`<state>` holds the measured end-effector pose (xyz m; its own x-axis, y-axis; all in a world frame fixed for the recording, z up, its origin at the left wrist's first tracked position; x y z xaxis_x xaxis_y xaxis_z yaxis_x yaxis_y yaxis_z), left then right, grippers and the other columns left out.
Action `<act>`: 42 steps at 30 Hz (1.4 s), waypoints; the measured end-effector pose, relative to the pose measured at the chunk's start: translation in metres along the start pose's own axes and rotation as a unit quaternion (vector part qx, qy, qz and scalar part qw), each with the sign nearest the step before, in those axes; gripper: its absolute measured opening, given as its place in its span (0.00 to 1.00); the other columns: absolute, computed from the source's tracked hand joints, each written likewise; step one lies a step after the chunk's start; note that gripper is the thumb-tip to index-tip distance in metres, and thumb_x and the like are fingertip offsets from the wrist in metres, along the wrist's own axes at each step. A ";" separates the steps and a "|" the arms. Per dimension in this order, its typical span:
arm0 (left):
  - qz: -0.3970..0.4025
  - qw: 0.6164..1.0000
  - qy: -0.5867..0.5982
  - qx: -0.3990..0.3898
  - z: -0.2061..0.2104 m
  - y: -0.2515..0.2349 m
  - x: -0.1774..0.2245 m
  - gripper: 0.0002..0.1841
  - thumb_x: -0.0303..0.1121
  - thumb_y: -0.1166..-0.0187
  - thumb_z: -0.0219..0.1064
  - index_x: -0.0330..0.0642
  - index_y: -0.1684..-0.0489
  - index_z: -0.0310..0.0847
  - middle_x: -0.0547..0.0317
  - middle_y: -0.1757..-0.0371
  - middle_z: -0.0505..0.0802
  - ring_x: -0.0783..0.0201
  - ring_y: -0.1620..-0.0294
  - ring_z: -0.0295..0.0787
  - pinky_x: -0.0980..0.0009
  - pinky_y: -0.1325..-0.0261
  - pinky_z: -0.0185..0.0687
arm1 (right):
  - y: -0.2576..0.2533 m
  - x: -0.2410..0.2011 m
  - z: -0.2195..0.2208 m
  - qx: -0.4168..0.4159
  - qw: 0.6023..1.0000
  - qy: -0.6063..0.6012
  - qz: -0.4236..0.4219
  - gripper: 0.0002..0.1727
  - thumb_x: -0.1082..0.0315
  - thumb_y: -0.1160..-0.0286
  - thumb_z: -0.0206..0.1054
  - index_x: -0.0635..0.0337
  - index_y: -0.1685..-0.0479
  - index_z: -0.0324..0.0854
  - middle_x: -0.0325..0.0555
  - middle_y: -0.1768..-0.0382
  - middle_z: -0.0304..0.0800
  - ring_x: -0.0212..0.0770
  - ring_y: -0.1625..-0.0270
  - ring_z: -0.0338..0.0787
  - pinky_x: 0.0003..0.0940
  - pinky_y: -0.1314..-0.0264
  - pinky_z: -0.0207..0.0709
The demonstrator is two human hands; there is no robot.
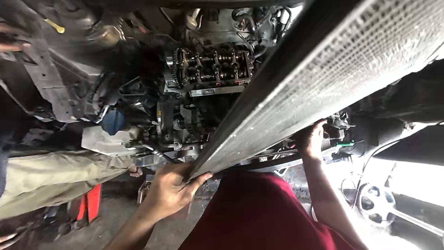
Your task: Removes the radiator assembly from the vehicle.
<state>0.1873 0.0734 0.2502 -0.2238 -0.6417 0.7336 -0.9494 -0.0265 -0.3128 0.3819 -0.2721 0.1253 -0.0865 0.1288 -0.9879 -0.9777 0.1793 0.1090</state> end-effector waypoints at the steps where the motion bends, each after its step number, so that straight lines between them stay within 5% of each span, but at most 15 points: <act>1: 0.003 1.000 0.006 0.006 -0.004 0.000 0.000 0.17 0.46 0.23 0.74 0.40 0.65 0.87 0.65 0.68 0.95 0.90 0.58 0.89 0.89 0.51 0.83 | 0.000 -0.008 0.003 0.010 1.000 0.003 -0.023 0.29 0.39 0.08 0.35 0.45 0.49 0.78 0.28 0.67 0.89 0.26 0.64 0.90 0.32 0.62 0.88; 3: 0.013 1.000 0.019 0.013 -0.009 -0.001 -0.001 0.15 0.46 0.22 0.75 0.41 0.64 0.87 0.68 0.66 0.95 0.91 0.57 0.89 0.89 0.49 0.83 | 0.002 -0.024 0.006 -0.006 0.998 -0.008 -0.061 0.28 0.35 0.11 0.40 0.43 0.47 0.77 0.26 0.63 0.90 0.25 0.58 0.92 0.33 0.53 0.89; 6: 0.005 1.000 0.016 0.012 -0.010 0.004 -0.001 0.16 0.46 0.22 0.74 0.39 0.65 0.86 0.66 0.67 0.95 0.90 0.58 0.89 0.89 0.51 0.84 | 0.008 -0.015 0.001 -0.090 0.995 0.002 -0.032 0.46 0.13 0.37 0.41 0.36 0.35 0.75 0.25 0.54 0.91 0.27 0.52 0.91 0.35 0.51 0.88; 7: 0.003 1.000 0.014 0.009 -0.008 0.004 -0.001 0.17 0.46 0.22 0.74 0.38 0.66 0.87 0.65 0.68 0.95 0.90 0.59 0.89 0.89 0.51 0.83 | 0.009 -0.011 -0.002 -0.104 0.994 0.000 -0.016 0.48 0.11 0.38 0.41 0.35 0.33 0.75 0.25 0.52 0.91 0.27 0.49 0.91 0.36 0.48 0.88; 8: 0.000 1.000 0.013 0.006 -0.005 0.005 -0.001 0.17 0.46 0.23 0.74 0.38 0.66 0.87 0.65 0.68 0.95 0.90 0.59 0.88 0.89 0.52 0.83 | 0.011 -0.011 -0.005 -0.102 0.995 0.013 -0.008 0.44 0.16 0.30 0.39 0.37 0.31 0.73 0.25 0.51 0.90 0.27 0.48 0.90 0.36 0.46 0.88; 10: -0.001 1.000 0.010 0.003 -0.002 0.005 0.003 0.18 0.47 0.23 0.74 0.38 0.66 0.88 0.66 0.68 0.95 0.91 0.59 0.88 0.89 0.51 0.83 | 0.016 -0.018 -0.014 -0.041 0.997 0.065 -0.010 0.28 0.36 0.10 0.33 0.40 0.45 0.74 0.22 0.65 0.87 0.21 0.62 0.89 0.29 0.58 0.87; 12: 0.001 1.000 0.006 0.005 0.001 0.002 0.004 0.17 0.48 0.24 0.75 0.40 0.64 0.88 0.69 0.66 0.95 0.92 0.57 0.88 0.89 0.49 0.83 | 0.011 -0.025 -0.017 -0.019 0.997 0.068 -0.018 0.23 0.46 0.06 0.34 0.40 0.57 0.73 0.20 0.75 0.84 0.19 0.72 0.86 0.23 0.69 0.84; 21: -0.039 0.999 0.009 -0.019 0.013 -0.002 0.006 0.15 0.47 0.28 0.79 0.44 0.61 0.89 0.76 0.61 0.96 0.92 0.54 0.89 0.88 0.46 0.86 | 0.008 0.005 -0.038 -0.062 0.998 0.001 0.005 0.23 0.40 0.11 0.46 0.41 0.63 0.78 0.26 0.77 0.87 0.26 0.77 0.87 0.28 0.74 0.85; 25: -0.053 0.998 0.004 -0.036 0.020 0.000 0.010 0.14 0.48 0.28 0.79 0.49 0.58 0.89 0.80 0.58 0.96 0.92 0.51 0.89 0.87 0.43 0.87 | 0.009 0.011 -0.049 -0.056 0.996 -0.065 0.011 0.22 0.32 0.21 0.58 0.38 0.61 0.80 0.24 0.73 0.90 0.25 0.70 0.90 0.29 0.67 0.87; 32: -0.098 0.992 -0.032 -0.066 0.042 -0.001 0.016 0.18 0.49 0.32 0.79 0.40 0.66 0.90 0.74 0.65 0.96 0.96 0.57 0.87 0.92 0.47 0.83 | 0.016 0.035 -0.079 -0.017 0.996 -0.085 0.020 0.27 0.29 0.29 0.64 0.41 0.52 0.79 0.22 0.67 0.92 0.24 0.62 0.92 0.29 0.57 0.89; 37: -0.154 0.972 -0.065 -0.162 0.065 -0.007 0.027 0.19 0.36 0.34 0.80 0.24 0.60 0.88 0.52 0.64 0.96 0.86 0.58 0.90 0.83 0.45 0.84 | 0.010 0.038 -0.112 0.059 0.993 -0.092 0.041 0.24 0.48 0.10 0.44 0.60 0.50 0.75 0.31 0.66 0.89 0.26 0.60 0.90 0.32 0.52 0.88; 42: -0.157 0.964 -0.052 -0.208 0.076 -0.001 0.031 0.20 0.31 0.35 0.82 0.19 0.56 0.84 0.51 0.58 0.96 0.84 0.52 0.91 0.80 0.39 0.86 | 0.046 0.056 -0.143 0.099 0.980 -0.167 0.039 0.25 0.42 0.16 0.57 0.58 0.53 0.78 0.32 0.67 0.93 0.29 0.61 0.94 0.35 0.54 0.91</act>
<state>0.1976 -0.0050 0.2276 0.0919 -0.7262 0.6813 -0.9778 0.0635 0.1996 0.3047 -0.3957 0.0593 -0.0599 0.4559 -0.8880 -0.9116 0.3375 0.2347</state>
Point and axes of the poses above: each hand's wrist, its own y-axis away from the middle knuckle, its own z-axis out of the palm, x = y × z, the point moved 10 cm from there along -y, towards the middle knuckle
